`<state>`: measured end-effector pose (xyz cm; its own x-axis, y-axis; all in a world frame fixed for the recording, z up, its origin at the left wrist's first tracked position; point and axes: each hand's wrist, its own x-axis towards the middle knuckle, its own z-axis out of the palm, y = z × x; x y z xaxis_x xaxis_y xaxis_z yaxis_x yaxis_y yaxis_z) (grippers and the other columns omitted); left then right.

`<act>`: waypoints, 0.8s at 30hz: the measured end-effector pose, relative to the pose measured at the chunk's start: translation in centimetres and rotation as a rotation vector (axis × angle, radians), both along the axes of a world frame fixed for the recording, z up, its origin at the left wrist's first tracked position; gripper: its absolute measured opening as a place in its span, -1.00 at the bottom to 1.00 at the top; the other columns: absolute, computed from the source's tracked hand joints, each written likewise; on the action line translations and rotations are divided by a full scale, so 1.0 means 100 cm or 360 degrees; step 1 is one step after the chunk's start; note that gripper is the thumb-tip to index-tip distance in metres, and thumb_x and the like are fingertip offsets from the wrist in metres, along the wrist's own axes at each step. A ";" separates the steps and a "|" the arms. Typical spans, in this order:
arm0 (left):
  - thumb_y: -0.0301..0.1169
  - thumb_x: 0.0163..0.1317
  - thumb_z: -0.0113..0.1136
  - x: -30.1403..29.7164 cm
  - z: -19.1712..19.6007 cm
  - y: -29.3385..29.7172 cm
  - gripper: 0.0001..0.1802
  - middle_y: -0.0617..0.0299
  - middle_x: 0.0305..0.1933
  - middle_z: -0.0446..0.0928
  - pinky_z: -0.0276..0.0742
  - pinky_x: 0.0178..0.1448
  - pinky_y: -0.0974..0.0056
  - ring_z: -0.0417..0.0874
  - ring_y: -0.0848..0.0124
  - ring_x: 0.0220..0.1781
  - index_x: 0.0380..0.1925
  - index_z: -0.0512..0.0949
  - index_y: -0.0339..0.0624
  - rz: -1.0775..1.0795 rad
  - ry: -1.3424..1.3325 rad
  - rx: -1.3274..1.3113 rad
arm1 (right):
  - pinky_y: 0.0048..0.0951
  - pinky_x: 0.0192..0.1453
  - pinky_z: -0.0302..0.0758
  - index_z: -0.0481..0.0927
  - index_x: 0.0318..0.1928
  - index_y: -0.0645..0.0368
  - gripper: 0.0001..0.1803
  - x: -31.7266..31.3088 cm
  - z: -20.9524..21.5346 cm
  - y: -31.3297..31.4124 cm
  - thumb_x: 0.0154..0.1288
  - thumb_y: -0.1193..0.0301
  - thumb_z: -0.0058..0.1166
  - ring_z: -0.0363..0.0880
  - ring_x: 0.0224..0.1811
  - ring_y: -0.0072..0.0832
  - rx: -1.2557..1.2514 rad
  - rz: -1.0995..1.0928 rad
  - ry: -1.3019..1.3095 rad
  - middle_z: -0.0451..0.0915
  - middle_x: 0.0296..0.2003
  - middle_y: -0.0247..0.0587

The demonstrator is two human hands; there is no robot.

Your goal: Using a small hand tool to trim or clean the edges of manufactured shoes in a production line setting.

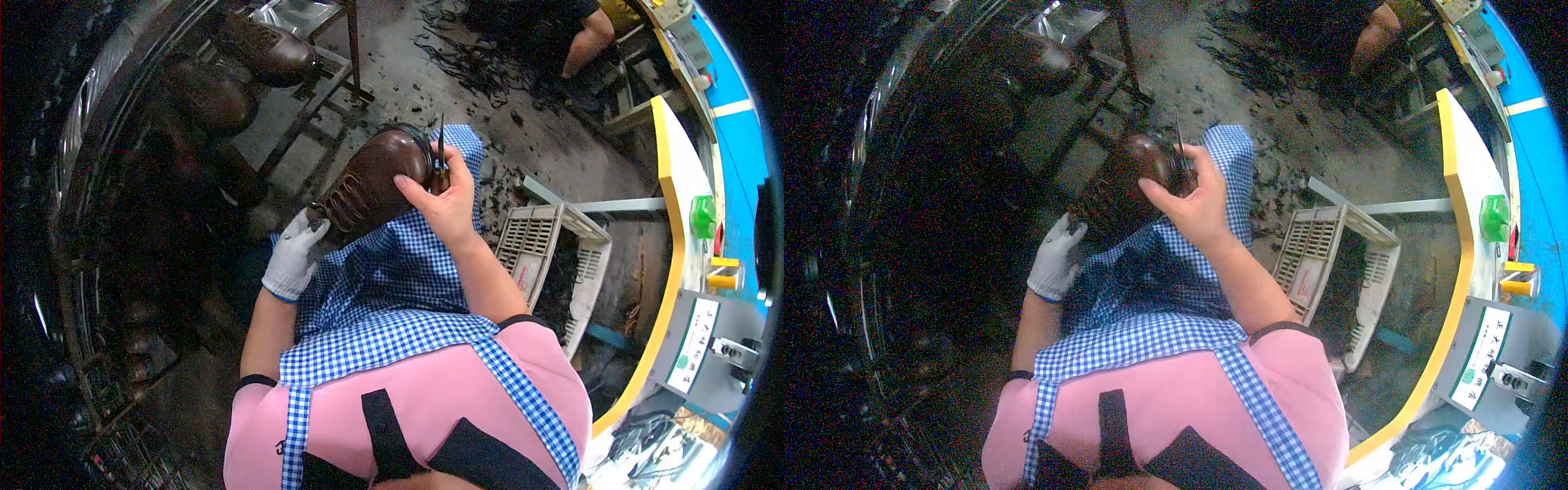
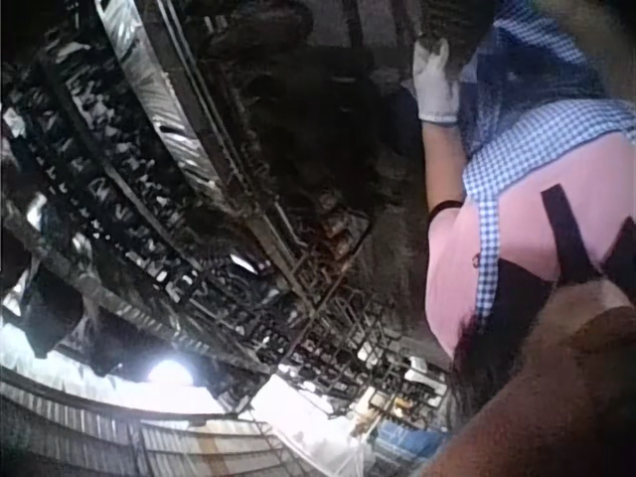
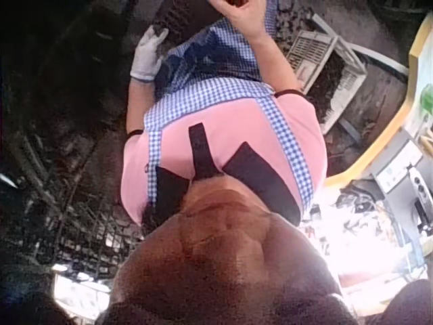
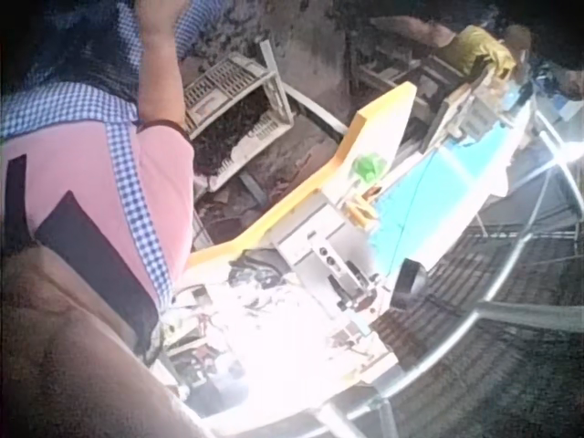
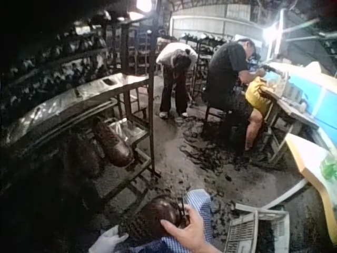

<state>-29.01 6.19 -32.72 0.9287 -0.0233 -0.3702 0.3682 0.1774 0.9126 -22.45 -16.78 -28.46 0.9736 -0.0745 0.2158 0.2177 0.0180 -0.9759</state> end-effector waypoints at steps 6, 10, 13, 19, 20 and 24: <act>-0.60 -0.09 0.19 0.010 0.039 0.018 -0.60 0.03 -0.12 0.50 0.43 0.07 0.34 0.51 0.28 -0.01 -0.14 0.47 -0.25 -0.0383 -0.0264 0.1060 | -0.53 -0.19 0.40 0.42 -0.23 0.23 -0.51 -0.004 0.003 0.002 -0.22 0.41 0.37 0.44 -0.31 -0.53 -0.0067 0.0003 -0.0099 0.45 -0.38 -0.26; -0.48 -0.03 0.25 0.015 0.051 0.014 -0.58 0.09 -0.09 0.50 0.39 0.12 0.30 0.49 0.31 0.03 -0.10 0.45 -0.28 0.0093 -0.0741 0.0846 | -0.54 -0.12 0.40 0.39 -0.15 0.24 -0.45 -0.002 0.010 0.002 -0.22 0.48 0.35 0.45 -0.24 -0.55 -0.0461 0.0252 -0.0419 0.44 -0.28 -0.29; -0.39 -0.05 0.31 0.035 0.075 -0.013 -0.47 0.10 -0.04 0.48 0.37 0.14 0.26 0.49 0.33 0.04 -0.02 0.42 -0.24 0.0151 -0.1187 0.0689 | -0.48 -0.17 0.41 0.42 -0.18 0.23 -0.46 -0.005 0.012 0.012 -0.24 0.40 0.36 0.47 -0.27 -0.40 -0.0388 0.0472 -0.0448 0.45 -0.31 -0.19; -0.28 -0.11 0.37 0.046 0.078 -0.011 -0.36 0.12 0.02 0.45 0.33 0.17 0.28 0.45 0.35 0.06 0.01 0.39 -0.27 -0.0377 -0.0785 0.0375 | -0.58 -0.22 0.35 0.42 0.01 0.17 -0.49 -0.005 0.020 0.005 -0.02 0.52 0.23 0.38 -0.31 -0.58 -0.0303 0.0778 -0.0155 0.42 -0.30 -0.31; -0.28 -0.11 0.37 0.045 0.076 -0.011 -0.36 0.12 0.02 0.45 0.33 0.17 0.28 0.45 0.35 0.06 0.01 0.39 -0.27 -0.0383 -0.0778 0.0376 | -0.57 -0.29 0.35 0.45 0.02 0.16 -0.54 -0.002 0.027 -0.004 0.03 0.56 0.17 0.37 -0.38 -0.56 -0.0417 0.0758 -0.0277 0.43 -0.35 -0.31; -0.30 -0.12 0.38 0.040 0.076 -0.012 -0.37 0.11 0.00 0.46 0.35 0.16 0.29 0.48 0.35 0.03 -0.01 0.40 -0.28 -0.0351 -0.0811 0.0420 | -0.55 -0.45 0.31 0.56 -0.04 0.05 -0.61 -0.010 0.056 -0.024 0.06 0.61 0.09 0.36 -0.51 -0.48 -0.0847 0.0751 -0.0509 0.39 -0.48 -0.29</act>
